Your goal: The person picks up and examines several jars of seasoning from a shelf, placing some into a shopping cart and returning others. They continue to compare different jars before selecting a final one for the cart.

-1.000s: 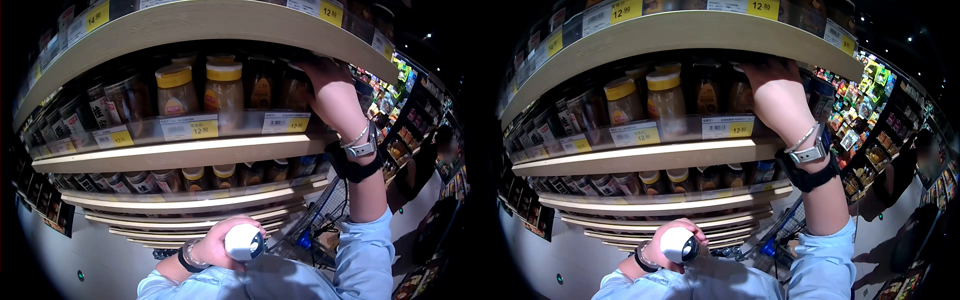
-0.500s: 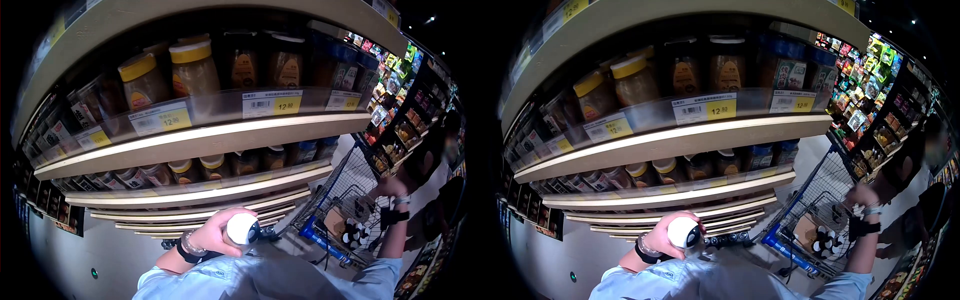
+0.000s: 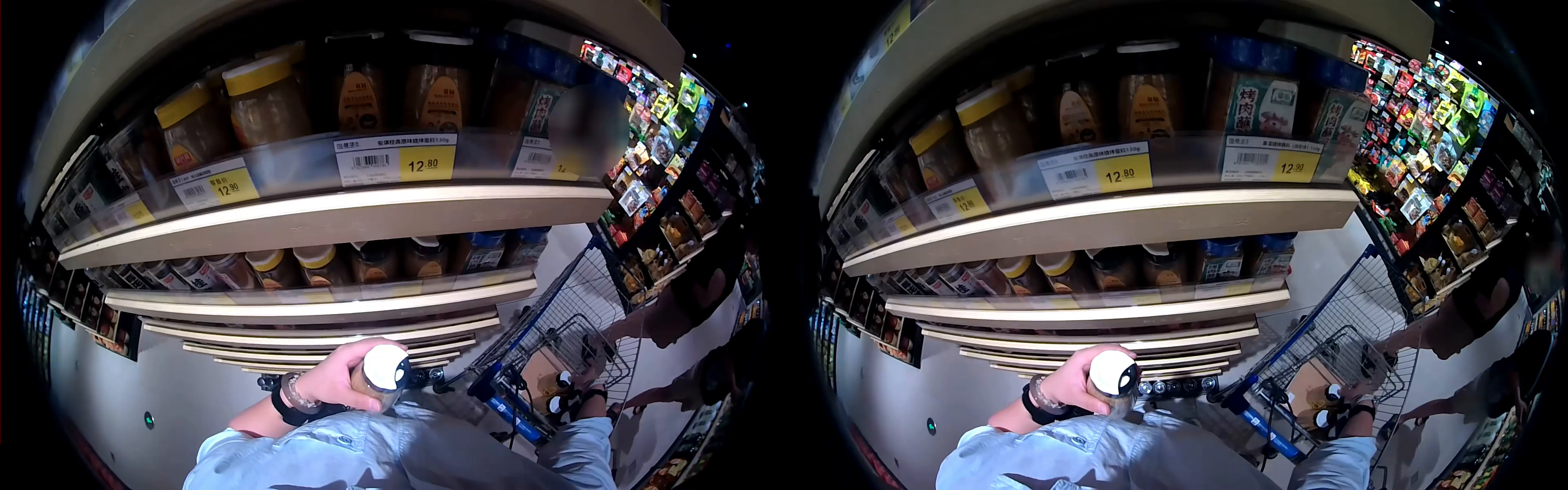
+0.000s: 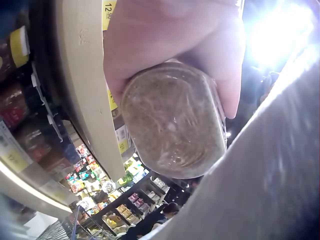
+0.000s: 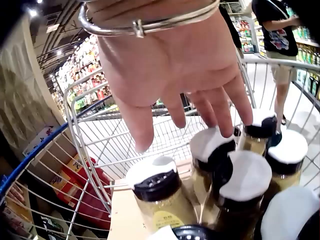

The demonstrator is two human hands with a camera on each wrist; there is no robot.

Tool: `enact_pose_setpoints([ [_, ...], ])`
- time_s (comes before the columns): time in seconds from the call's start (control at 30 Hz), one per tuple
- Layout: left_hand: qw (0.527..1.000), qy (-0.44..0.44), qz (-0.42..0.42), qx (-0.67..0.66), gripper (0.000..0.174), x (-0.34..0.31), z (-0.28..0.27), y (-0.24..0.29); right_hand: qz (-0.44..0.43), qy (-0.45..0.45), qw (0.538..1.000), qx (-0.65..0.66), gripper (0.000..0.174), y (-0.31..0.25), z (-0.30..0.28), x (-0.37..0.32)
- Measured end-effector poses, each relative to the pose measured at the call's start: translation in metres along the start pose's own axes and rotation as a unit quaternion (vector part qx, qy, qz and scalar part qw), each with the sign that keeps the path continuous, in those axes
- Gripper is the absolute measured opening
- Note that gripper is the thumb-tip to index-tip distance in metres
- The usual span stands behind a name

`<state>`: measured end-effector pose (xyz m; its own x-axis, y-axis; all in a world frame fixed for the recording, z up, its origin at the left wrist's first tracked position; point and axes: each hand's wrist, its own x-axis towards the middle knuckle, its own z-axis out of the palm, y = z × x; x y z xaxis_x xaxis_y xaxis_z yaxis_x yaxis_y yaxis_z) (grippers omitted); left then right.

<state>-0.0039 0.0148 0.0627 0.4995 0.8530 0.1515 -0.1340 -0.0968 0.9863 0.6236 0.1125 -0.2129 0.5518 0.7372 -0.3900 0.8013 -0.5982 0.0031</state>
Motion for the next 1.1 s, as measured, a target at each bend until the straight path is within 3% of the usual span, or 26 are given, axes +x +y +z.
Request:
enact_pose_setpoints([
  [0.17, 0.999, 0.006, 0.010, 0.036, 0.076, 0.002, 0.003, 0.001, 0.011, 0.050, 0.999, 0.007, 0.055, 0.019, 0.059, 0.055],
  [0.33, 0.999, 0.029, -0.002, 0.023, 0.082, 0.002, 0.003, -0.001, 0.039, -0.018, 0.985, 0.165, 0.065, -0.015, 0.016, 0.000],
  [0.4, 1.000, 0.018, -0.007, 0.014, 0.074, 0.003, 0.003, 0.000, 0.029, -0.055, 0.972, 0.226, 0.070, -0.035, -0.007, -0.032],
  [0.43, 1.000, 0.022, -0.006, 0.014, 0.074, 0.004, 0.003, -0.001, 0.026, -0.056, 0.973, 0.224, 0.070, -0.030, 0.004, -0.014],
  [0.5, 1.000, 0.013, 0.005, 0.022, 0.074, 0.005, 0.002, -0.003, -0.103, -0.184, 0.952, 0.221, 0.077, -0.021, 0.023, 0.016],
  [0.53, 0.999, 0.009, 0.009, 0.030, 0.074, 0.006, 0.001, -0.004, -0.125, -0.164, 0.970, 0.132, 0.081, -0.023, 0.021, 0.020],
  [0.57, 0.999, 0.010, 0.010, 0.029, 0.074, 0.006, 0.001, -0.003, -0.124, -0.163, 0.970, 0.130, 0.081, -0.028, 0.018, 0.015],
  [0.63, 0.999, 0.012, 0.000, 0.032, 0.074, 0.006, 0.001, -0.002, -0.219, -0.149, 0.964, -0.020, 0.083, -0.043, 0.004, -0.005],
  [0.67, 0.999, 0.013, 0.002, 0.029, 0.074, 0.006, 0.001, -0.003, -0.209, -0.148, 0.965, -0.054, 0.082, -0.042, 0.006, -0.001],
  [0.9, 1.000, 0.007, 0.011, 0.011, 0.074, 0.004, -0.003, -0.001, -0.173, -0.088, 0.972, -0.131, 0.071, -0.055, -0.034, -0.019],
  [0.97, 1.000, 0.013, 0.023, 0.017, 0.073, 0.004, -0.005, 0.000, -0.215, -0.043, 0.959, -0.177, 0.069, -0.045, -0.047, -0.011],
  [1.03, 1.000, 0.007, 0.026, 0.014, 0.074, 0.003, -0.008, 0.001, -0.206, 0.003, 0.967, -0.149, 0.064, -0.052, -0.106, -0.047],
  [1.1, 0.999, -0.002, 0.036, 0.003, 0.075, 0.001, -0.011, 0.000, -0.228, 0.104, 0.964, -0.086, 0.052, -0.048, -0.138, -0.063],
])
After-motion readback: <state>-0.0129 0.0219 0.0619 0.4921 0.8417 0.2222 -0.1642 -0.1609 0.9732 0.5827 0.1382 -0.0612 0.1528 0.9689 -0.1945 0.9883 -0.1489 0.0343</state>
